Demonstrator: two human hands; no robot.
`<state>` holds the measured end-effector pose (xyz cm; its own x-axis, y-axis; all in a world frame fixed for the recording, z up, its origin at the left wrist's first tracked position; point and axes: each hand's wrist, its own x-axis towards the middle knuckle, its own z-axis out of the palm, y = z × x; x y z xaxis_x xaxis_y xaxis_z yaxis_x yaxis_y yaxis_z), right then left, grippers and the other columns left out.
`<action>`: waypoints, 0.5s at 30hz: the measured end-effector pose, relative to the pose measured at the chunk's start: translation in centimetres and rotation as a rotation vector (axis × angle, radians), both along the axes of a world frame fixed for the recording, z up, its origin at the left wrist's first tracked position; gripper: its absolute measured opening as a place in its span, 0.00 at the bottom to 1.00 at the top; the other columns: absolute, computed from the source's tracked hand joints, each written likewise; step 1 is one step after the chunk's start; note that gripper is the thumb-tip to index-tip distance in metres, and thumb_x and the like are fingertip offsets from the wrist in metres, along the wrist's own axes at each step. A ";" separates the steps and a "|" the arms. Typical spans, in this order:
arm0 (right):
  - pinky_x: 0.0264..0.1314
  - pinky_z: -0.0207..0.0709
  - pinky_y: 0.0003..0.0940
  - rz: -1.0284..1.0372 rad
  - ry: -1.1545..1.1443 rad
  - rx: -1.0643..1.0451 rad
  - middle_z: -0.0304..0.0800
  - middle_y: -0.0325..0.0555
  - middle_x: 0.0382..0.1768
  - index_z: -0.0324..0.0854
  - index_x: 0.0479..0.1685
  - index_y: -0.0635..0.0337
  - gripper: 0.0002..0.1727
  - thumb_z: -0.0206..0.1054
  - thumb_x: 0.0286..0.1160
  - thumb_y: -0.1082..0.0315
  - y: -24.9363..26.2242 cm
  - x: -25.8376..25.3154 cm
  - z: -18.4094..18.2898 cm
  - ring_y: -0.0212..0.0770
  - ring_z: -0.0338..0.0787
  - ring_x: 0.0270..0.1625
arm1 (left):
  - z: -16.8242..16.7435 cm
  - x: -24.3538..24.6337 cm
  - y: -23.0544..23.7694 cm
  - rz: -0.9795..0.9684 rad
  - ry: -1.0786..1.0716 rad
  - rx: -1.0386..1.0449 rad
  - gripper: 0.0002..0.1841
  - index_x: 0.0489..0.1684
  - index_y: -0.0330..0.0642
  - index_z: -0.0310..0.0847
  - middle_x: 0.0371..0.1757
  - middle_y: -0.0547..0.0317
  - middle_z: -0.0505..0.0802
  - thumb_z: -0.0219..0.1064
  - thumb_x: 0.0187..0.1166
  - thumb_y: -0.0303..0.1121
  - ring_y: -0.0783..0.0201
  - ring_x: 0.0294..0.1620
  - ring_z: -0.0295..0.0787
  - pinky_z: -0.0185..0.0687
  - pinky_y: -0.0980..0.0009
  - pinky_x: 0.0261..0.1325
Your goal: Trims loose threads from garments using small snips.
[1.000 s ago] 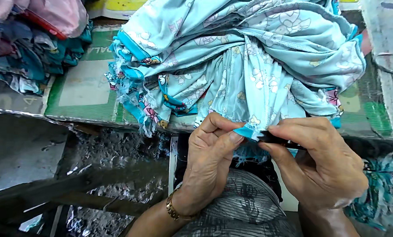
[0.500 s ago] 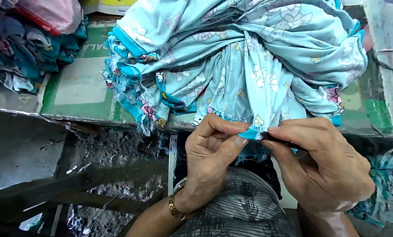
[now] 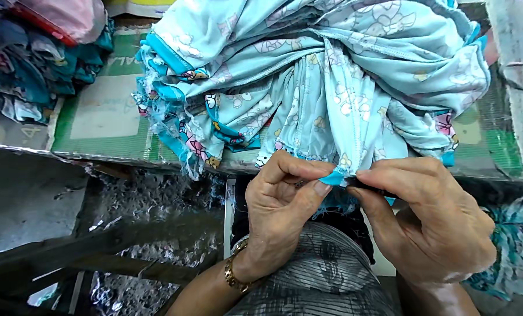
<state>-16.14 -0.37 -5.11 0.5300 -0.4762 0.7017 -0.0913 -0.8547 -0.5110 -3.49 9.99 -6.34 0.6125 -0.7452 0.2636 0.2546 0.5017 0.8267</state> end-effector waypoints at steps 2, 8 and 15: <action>0.43 0.76 0.19 0.024 -0.019 0.020 0.91 0.41 0.41 0.86 0.43 0.57 0.05 0.71 0.80 0.65 -0.1 0.0 -0.1 0.27 0.88 0.44 | -0.1 0.0 0.0 -0.011 0.022 0.001 0.08 0.49 0.42 0.87 0.48 0.55 0.96 0.71 0.77 0.22 0.69 0.51 0.95 0.90 0.73 0.56; 0.42 0.77 0.11 0.181 -0.083 0.160 0.83 0.33 0.45 0.78 0.55 0.52 0.16 0.76 0.74 0.60 -0.5 0.2 -0.3 0.20 0.83 0.43 | 0.0 0.1 -0.1 -0.037 0.140 0.024 0.08 0.48 0.42 0.88 0.44 0.54 0.95 0.72 0.77 0.23 0.69 0.47 0.94 0.90 0.72 0.54; 0.36 0.73 0.29 0.274 -0.049 -0.124 0.82 0.42 0.30 0.84 0.44 0.56 0.04 0.67 0.83 0.66 1.3 -0.1 0.1 0.36 0.79 0.30 | -0.2 0.3 -0.1 -0.054 0.205 0.060 0.05 0.46 0.42 0.88 0.40 0.56 0.94 0.70 0.78 0.24 0.70 0.42 0.92 0.90 0.72 0.51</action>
